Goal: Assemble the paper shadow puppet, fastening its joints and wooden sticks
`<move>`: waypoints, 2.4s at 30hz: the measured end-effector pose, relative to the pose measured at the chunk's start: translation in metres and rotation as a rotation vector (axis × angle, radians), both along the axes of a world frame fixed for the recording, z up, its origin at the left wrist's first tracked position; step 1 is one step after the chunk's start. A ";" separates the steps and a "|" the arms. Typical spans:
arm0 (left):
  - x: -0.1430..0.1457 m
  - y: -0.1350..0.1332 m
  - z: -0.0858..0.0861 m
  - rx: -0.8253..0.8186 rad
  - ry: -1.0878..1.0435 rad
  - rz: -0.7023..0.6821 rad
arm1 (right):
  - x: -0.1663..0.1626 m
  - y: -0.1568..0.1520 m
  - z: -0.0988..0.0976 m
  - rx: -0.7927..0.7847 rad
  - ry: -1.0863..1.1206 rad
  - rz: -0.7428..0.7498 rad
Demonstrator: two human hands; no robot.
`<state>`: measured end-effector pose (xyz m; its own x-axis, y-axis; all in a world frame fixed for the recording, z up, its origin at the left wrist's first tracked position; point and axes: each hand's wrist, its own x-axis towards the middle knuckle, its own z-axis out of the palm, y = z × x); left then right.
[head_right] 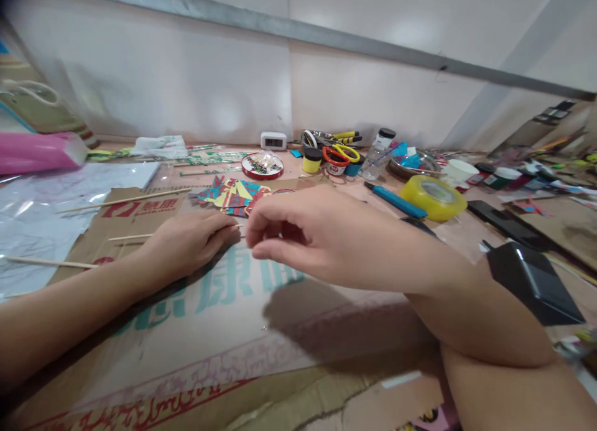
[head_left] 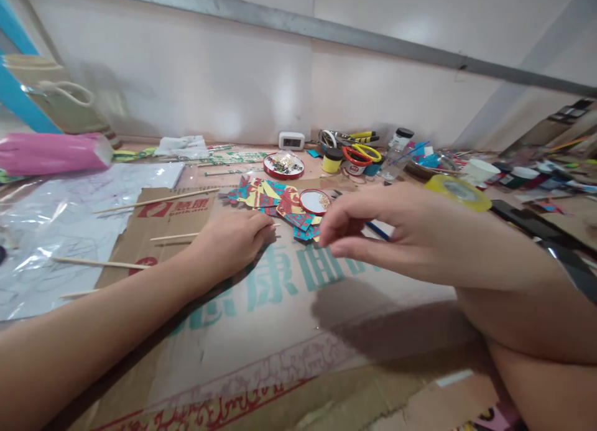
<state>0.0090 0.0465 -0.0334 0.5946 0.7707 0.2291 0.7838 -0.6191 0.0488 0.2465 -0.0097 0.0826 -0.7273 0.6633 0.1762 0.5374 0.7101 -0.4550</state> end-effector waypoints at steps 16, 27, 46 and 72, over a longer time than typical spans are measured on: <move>-0.006 -0.005 0.002 0.176 -0.029 -0.002 | 0.009 -0.038 -0.085 -0.203 -0.159 0.119; -0.011 -0.031 0.043 0.187 -0.702 -0.461 | 0.002 -0.054 -0.088 0.034 -0.300 0.133; -0.008 -0.035 0.041 0.149 -0.727 -0.383 | -0.004 -0.034 -0.082 0.095 -0.192 0.021; -0.046 -0.027 0.101 0.240 -0.566 0.185 | 0.021 -0.013 -0.061 0.030 -0.197 -0.143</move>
